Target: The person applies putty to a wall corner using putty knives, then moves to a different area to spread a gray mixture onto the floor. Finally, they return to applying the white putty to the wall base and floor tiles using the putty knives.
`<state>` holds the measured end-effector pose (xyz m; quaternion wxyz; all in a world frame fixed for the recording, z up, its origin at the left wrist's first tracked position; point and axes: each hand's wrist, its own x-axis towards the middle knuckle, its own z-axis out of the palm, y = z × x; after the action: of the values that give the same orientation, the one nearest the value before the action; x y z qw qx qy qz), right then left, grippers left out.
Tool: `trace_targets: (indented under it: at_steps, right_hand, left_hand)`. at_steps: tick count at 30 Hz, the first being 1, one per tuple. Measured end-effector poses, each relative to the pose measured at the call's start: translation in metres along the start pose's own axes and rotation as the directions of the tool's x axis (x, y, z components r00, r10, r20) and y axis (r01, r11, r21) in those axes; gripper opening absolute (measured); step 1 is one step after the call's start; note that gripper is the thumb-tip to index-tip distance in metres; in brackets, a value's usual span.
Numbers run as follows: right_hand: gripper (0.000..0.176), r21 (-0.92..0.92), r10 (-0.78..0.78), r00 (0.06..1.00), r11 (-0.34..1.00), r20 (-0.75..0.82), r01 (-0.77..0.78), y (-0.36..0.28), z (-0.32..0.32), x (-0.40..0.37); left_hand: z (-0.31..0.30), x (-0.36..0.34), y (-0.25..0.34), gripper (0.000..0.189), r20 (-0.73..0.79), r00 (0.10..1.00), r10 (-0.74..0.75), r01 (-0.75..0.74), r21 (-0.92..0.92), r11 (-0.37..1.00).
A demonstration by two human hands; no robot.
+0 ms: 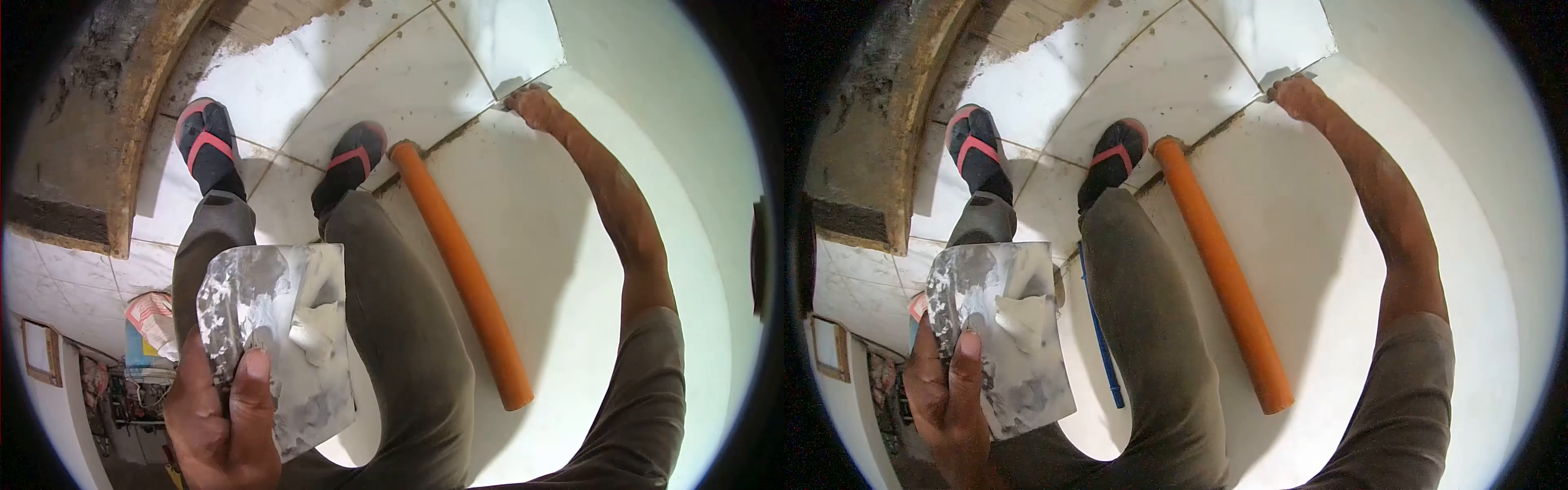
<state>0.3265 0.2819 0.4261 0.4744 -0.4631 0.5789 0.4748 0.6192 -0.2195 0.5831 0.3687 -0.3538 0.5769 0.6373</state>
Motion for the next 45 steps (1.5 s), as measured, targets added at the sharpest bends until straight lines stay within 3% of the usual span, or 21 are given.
trace_targets:
  at_steps: [1,5,8,11,14,17,20,21,23,26,35,38,41,42,43,45]
  right_hand:
    - [0.029,0.004,-0.005,1.0,1.0,0.014,0.005,0.003,0.004,0.004]
    - [0.024,-0.054,-0.046,0.996,0.998,-0.079,0.041,0.003,0.025,0.021]
    - [0.024,0.001,-0.031,0.995,1.0,-0.092,0.031,-0.006,0.024,0.028]
    - [0.023,-0.064,-0.032,0.999,0.997,0.033,0.034,-0.011,0.01,0.031]
    - [0.025,-0.009,-0.059,0.994,0.998,0.088,0.06,-0.002,0.035,0.05]
    - [0.029,0.045,-0.033,0.977,0.999,0.212,0.024,-0.004,0.013,0.046]
    - [0.04,0.192,-0.116,0.992,0.976,0.051,0.105,0.03,0.01,0.045]
    - [0.044,0.232,-0.08,0.994,0.971,0.069,0.062,0.031,-0.013,0.039]
    - [0.045,0.208,-0.077,0.992,0.973,-0.1,0.096,0.047,-0.005,0.032]
    - [0.042,0.126,-0.016,0.999,0.992,0.051,0.01,0.049,-0.007,0.033]
    - [0.026,0.031,0.003,0.999,1.0,-0.041,-0.002,0.029,0.028,0.039]
    - [0.029,0.057,0.007,1.0,0.998,-0.014,-0.006,0.034,0.073,0.046]
    - [0.031,0.101,-0.063,0.997,0.993,0.039,0.059,0.032,0.055,0.028]
    - [0.036,0.07,-0.078,0.974,0.995,0.215,0.064,0.031,0.026,0.024]
    - [0.037,0.133,-0.085,0.981,0.989,0.175,0.062,0.036,0.014,0.02]
    - [0.04,0.251,-0.082,0.992,0.966,0.097,0.055,0.049,-0.001,0.014]
  left_hand:
    - [0.0,0.001,0.0,0.028,-0.002,0.999,0.051,-0.051,0.031,0.998]
    - [0.01,0.001,0.006,0.027,-0.048,0.996,-0.07,0.071,0.015,0.997]
    - [0.016,0.002,0.009,0.026,-0.096,0.987,-0.128,0.13,0.021,0.991]
    - [0.022,0.005,0.014,0.026,-0.123,0.982,-0.142,0.145,0.016,0.989]
    - [0.023,0.008,0.021,0.026,-0.096,0.984,-0.148,0.153,0.043,0.987]
    - [0.018,0.01,0.02,0.026,-0.07,0.985,-0.16,0.163,0.044,0.986]
    - [0.017,0.01,0.019,0.026,-0.066,0.984,-0.165,0.168,0.047,0.985]
    - [0.016,0.011,0.024,0.026,-0.059,0.982,-0.18,0.184,0.078,0.98]
    - [0.017,0.013,0.028,0.026,-0.048,0.982,-0.18,0.185,0.116,0.976]
    - [0.017,0.015,0.025,0.027,-0.042,0.988,-0.149,0.153,0.141,0.978]
    - [0.028,0.017,0.03,0.027,-0.075,0.986,-0.147,0.158,0.174,0.972]
    - [0.031,0.019,0.037,0.027,-0.077,0.979,-0.19,0.201,0.171,0.964]
    - [0.028,0.022,0.036,0.026,-0.074,0.983,-0.168,0.181,0.224,0.958]
    - [0.027,0.023,0.037,0.026,-0.073,0.983,-0.169,0.183,0.275,0.944]
    - [0.026,0.025,0.038,0.026,-0.074,0.983,-0.166,0.181,0.324,0.929]
    - [0.025,0.026,0.034,0.026,-0.069,0.979,-0.194,0.203,0.177,0.963]
